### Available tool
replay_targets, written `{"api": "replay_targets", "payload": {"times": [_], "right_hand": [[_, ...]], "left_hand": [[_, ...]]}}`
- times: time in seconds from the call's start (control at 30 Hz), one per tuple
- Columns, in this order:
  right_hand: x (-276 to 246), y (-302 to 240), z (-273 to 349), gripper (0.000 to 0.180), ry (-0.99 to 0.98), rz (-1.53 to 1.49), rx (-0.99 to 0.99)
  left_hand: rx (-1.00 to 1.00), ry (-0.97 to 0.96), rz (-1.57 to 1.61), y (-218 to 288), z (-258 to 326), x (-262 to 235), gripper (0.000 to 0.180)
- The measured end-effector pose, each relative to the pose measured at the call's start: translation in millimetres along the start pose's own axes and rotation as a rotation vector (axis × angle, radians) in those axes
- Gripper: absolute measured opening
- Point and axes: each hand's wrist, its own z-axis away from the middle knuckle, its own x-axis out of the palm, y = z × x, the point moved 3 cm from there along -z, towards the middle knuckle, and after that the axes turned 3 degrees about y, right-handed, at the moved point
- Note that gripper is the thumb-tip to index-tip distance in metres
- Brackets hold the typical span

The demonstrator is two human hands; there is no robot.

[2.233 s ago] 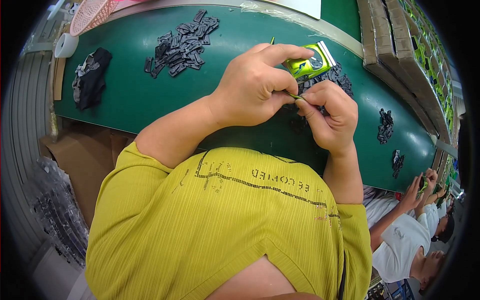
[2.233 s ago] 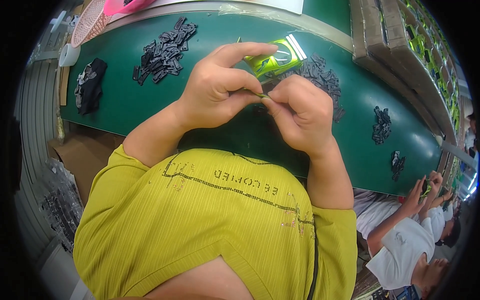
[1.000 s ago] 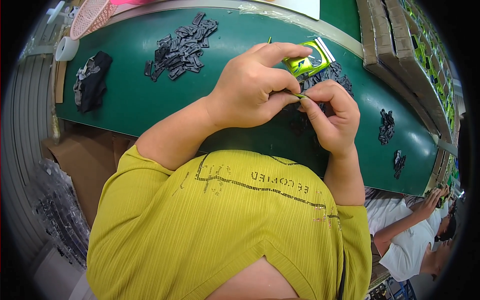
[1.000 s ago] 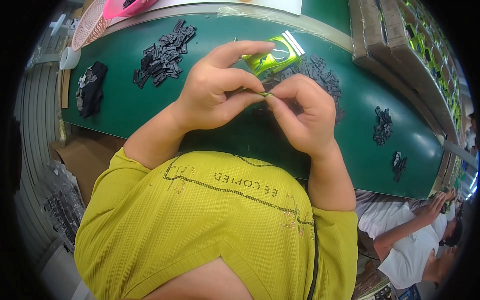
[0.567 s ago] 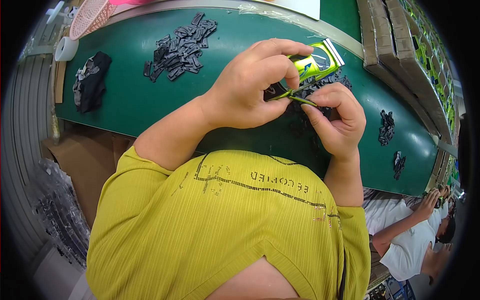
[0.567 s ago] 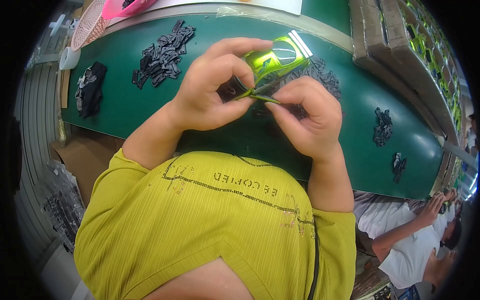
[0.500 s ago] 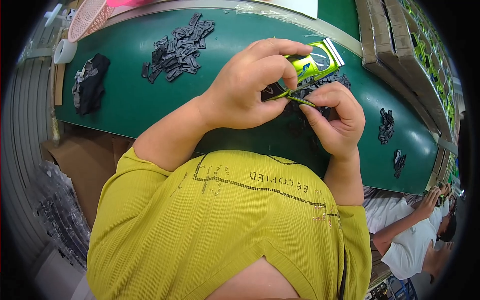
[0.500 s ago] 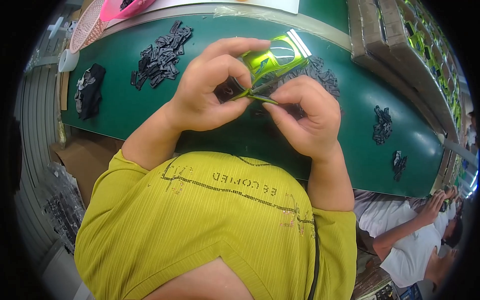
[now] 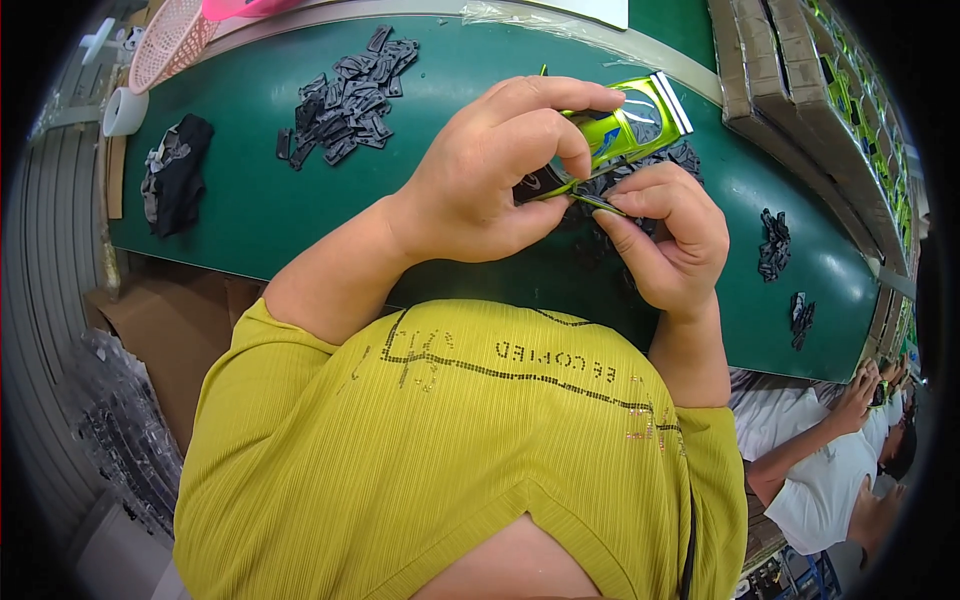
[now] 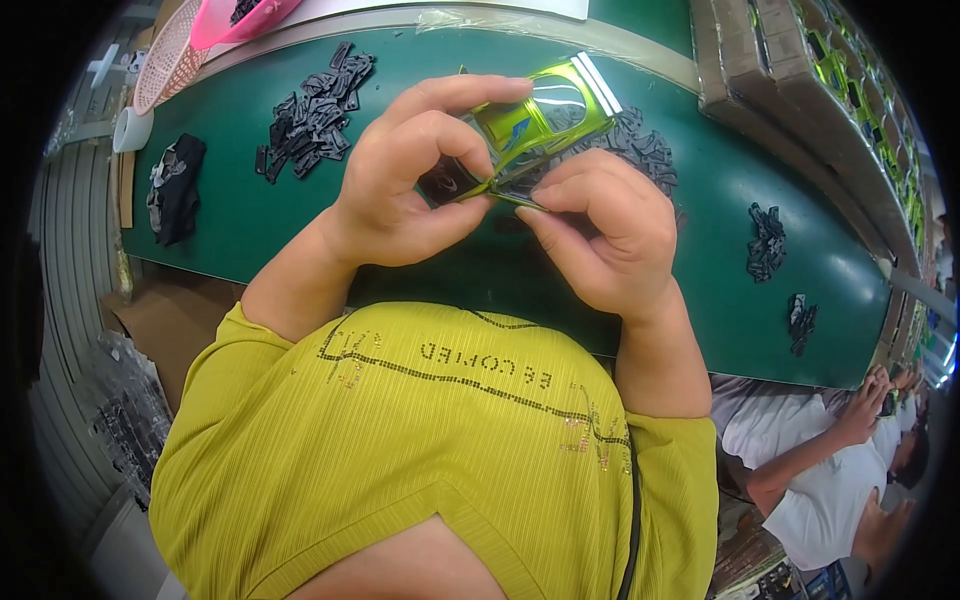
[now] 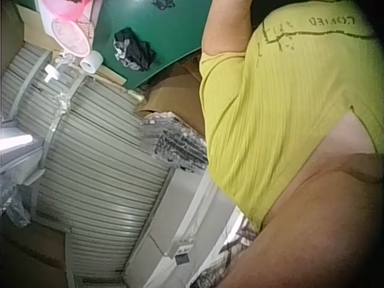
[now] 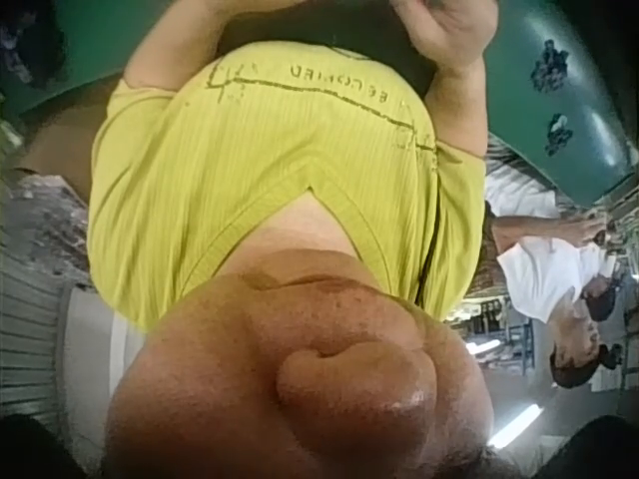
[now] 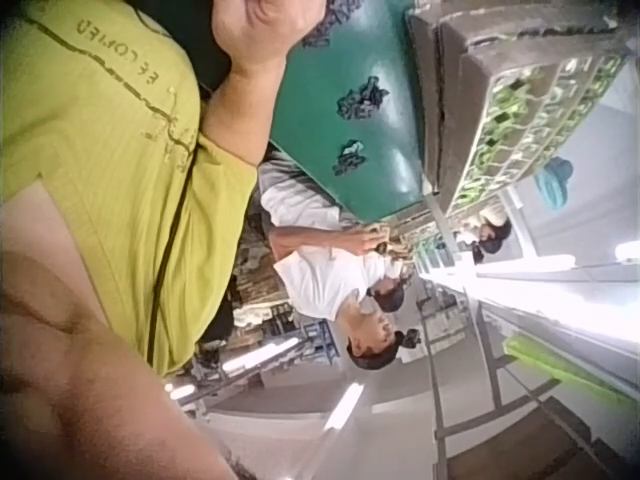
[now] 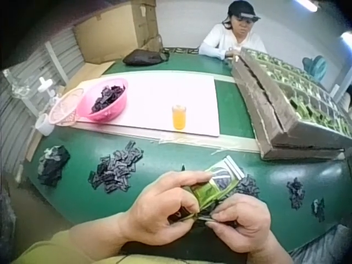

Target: The person assembles toy car covers by inserting black plastic clips into them by hand, then places the completed covers into a compartment tray.

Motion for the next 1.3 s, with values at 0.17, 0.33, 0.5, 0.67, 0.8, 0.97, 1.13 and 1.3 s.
{"api": "replay_targets", "payload": {"times": [0.17, 0.33, 0.5, 0.67, 0.8, 0.97, 1.13, 1.3], "right_hand": [[0.9, -5.0, 2.0, 0.018, -0.032, 0.051, -0.008], [10.9, -5.3, -1.3, 0.017, 0.021, 0.085, 0.059], [16.4, -8.8, -0.2, 0.018, 0.003, 0.178, -0.059], [15.5, -7.9, 1.3, 0.016, -0.008, 0.176, -0.037], [16.1, 9.3, 14.8, 0.016, 0.233, -0.512, 0.532], [12.6, 22.7, 15.9, 0.021, 0.069, -0.904, 0.988], [16.2, 24.6, 18.3, 0.019, 0.059, -1.0, 1.033], [13.5, 25.0, 16.9, 0.018, 0.067, -1.033, 1.034]], "left_hand": [[0.026, -0.011, -0.007, -3.3, 1.2, 2.3, 0.03], [0.014, 0.011, -0.019, -5.5, 0.1, 5.1, 0.032], [0.011, -0.023, -0.045, -1.8, 2.7, 10.7, 0.034], [0.04, 0.001, -0.079, -2.9, 3.9, 11.0, 0.04], [0.123, 0.102, -0.118, -1.1, 1.3, 5.0, 0.055], [0.224, 0.124, -0.164, -1.7, 3.4, 6.4, 0.066], [0.138, 0.176, -0.173, 4.9, 2.6, 4.0, 0.077], [-0.015, 0.381, -0.156, -2.1, 4.3, -1.1, 0.08]]}}
